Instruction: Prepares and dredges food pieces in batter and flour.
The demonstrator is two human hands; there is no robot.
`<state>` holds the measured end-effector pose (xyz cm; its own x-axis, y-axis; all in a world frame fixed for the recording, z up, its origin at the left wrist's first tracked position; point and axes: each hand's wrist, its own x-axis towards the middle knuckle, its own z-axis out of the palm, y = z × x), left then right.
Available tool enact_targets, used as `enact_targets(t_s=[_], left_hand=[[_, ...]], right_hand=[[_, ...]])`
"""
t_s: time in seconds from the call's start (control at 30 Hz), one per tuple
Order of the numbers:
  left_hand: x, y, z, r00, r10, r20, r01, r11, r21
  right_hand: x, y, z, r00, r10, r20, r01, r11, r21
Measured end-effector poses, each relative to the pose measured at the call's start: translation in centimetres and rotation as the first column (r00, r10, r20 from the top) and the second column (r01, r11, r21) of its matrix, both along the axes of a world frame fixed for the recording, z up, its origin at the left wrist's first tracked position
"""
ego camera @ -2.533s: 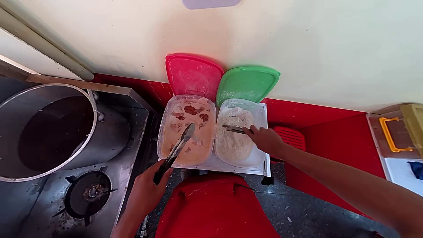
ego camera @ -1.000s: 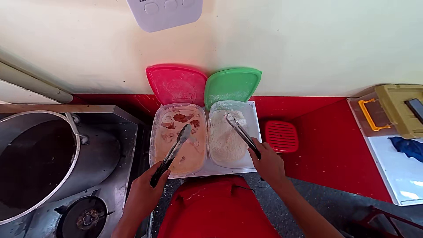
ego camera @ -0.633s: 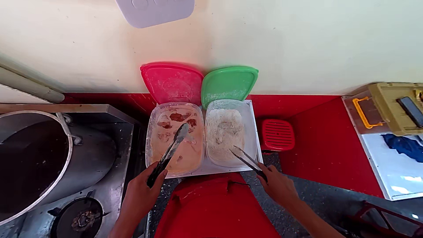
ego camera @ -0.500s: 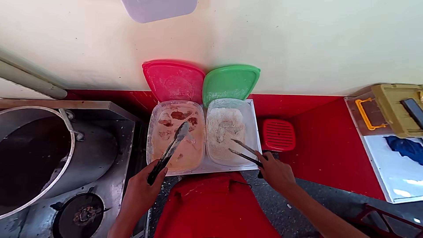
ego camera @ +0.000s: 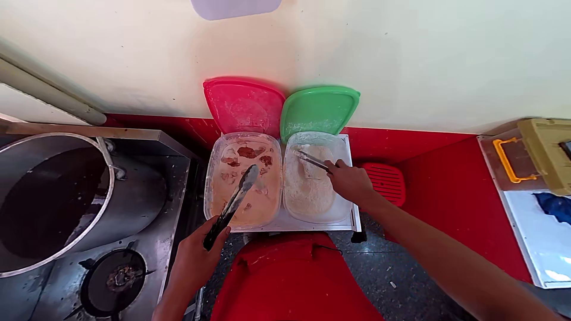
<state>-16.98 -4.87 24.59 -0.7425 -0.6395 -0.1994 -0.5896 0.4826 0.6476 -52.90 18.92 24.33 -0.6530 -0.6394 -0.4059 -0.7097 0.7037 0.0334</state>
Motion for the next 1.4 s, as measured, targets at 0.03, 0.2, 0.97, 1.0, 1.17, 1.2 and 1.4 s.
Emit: enact_targets(t_s=[0.03, 0.2, 0.97, 1.0, 1.17, 1.2, 1.4], left_hand=[[0.0, 0.0, -0.1, 1.0, 0.003, -0.004, -0.003, 1.0, 0.0], [-0.1, 0.0, 0.0, 1.0, 0.001, 0.011, -0.001, 1.0, 0.012], [0.0, -0.5, 1.3, 1.0, 0.025, -0.014, -0.026, 0.998, -0.05], [0.1, -0.5, 1.3, 0.999, 0.032, -0.019, -0.033, 0.998, -0.046], [-0.5, -0.3, 1.1, 0.997, 0.048, -0.053, -0.05, 0.998, -0.047], [-0.8, -0.2, 1.1, 0.997, 0.05, -0.06, -0.053, 0.997, -0.048], [-2.6, -0.2, 2.4, 0.998, -0.007, -0.063, 0.004, 0.998, -0.062]], right_hand=[[-0.2, 0.0, -0.2, 0.998, -0.062, 0.027, 0.064, 0.997, -0.052], [1.8, 1.5, -1.9, 0.962, -0.208, 0.174, 0.257, 0.908, -0.331], [-0.1, -1.9, -1.4, 0.987, 0.161, -0.003, -0.16, 0.984, 0.08], [-0.9, -1.1, -1.1, 0.991, 0.137, 0.0, -0.137, 0.99, 0.038], [-1.7, 5.7, -0.7, 0.997, -0.033, -0.072, 0.016, 0.975, -0.222], [-1.5, 6.7, -0.3, 0.996, -0.072, -0.06, 0.056, 0.97, -0.235], [0.3, 10.6, 0.5, 0.984, -0.162, -0.07, 0.129, 0.932, -0.339]])
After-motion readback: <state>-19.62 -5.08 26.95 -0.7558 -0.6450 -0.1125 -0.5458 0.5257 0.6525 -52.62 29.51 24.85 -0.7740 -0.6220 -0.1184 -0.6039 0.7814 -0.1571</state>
